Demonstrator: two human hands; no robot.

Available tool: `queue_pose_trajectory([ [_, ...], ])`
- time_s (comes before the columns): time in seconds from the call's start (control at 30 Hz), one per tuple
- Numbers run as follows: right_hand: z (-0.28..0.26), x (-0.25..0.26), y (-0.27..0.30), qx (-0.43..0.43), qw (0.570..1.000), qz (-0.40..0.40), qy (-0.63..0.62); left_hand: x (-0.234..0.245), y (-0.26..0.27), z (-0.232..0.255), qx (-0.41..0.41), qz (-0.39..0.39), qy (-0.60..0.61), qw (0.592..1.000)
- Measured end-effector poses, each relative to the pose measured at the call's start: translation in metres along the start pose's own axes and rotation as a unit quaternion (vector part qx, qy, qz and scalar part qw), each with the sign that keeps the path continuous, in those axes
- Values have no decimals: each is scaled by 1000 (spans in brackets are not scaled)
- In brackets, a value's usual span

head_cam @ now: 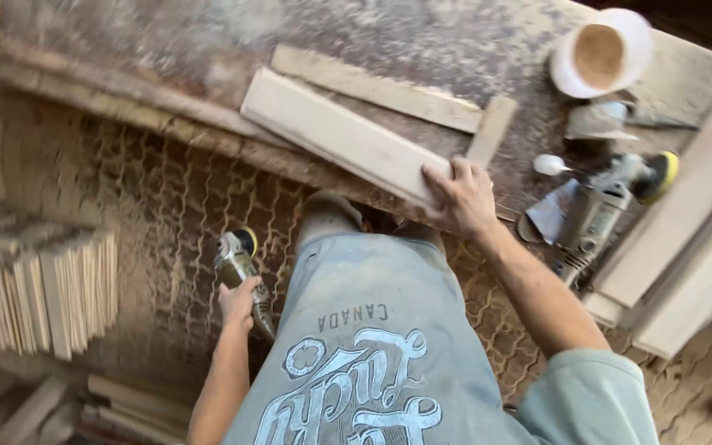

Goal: The recorder is sanding wooden panels and applying glue to join components at a workbench in a workshop.

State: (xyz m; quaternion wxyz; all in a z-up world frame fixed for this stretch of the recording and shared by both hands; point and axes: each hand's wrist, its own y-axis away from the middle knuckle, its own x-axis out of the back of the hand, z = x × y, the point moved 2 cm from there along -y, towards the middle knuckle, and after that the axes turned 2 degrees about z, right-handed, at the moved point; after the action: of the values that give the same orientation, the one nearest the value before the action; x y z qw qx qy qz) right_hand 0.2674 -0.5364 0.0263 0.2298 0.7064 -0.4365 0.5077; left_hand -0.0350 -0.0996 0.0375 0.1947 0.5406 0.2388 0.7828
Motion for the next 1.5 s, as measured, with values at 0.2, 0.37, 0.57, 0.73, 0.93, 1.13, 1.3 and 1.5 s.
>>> queue_pose_trajectory([
  [0.2,30,-39,-50,40,994,-101,32,24,35,1,-48,35,99,993],
  [0.37,23,-38,-50,50,995,-80,16,33,32,0,-36,55,82,994],
  [0.57,35,-81,-67,53,994,-99,6,48,1,32,-35,39,46,998],
  [0.73,-9,-90,-105,35,995,-77,44,59,-34,76,-78,7,-93,993],
  [0.93,-173,-124,-153,83,992,-64,-71,68,-46,176,-280,-20,-73,957],
  [1.13,-195,-101,-151,-2,983,-90,-157,53,-71,259,-351,-11,-54,935],
  [1.3,-129,-96,-57,-37,992,-103,66,5,-93,304,-326,-51,-158,931],
  [1.5,-81,-69,-24,5,997,-64,38,-33,-55,326,-401,-10,-175,899],
])
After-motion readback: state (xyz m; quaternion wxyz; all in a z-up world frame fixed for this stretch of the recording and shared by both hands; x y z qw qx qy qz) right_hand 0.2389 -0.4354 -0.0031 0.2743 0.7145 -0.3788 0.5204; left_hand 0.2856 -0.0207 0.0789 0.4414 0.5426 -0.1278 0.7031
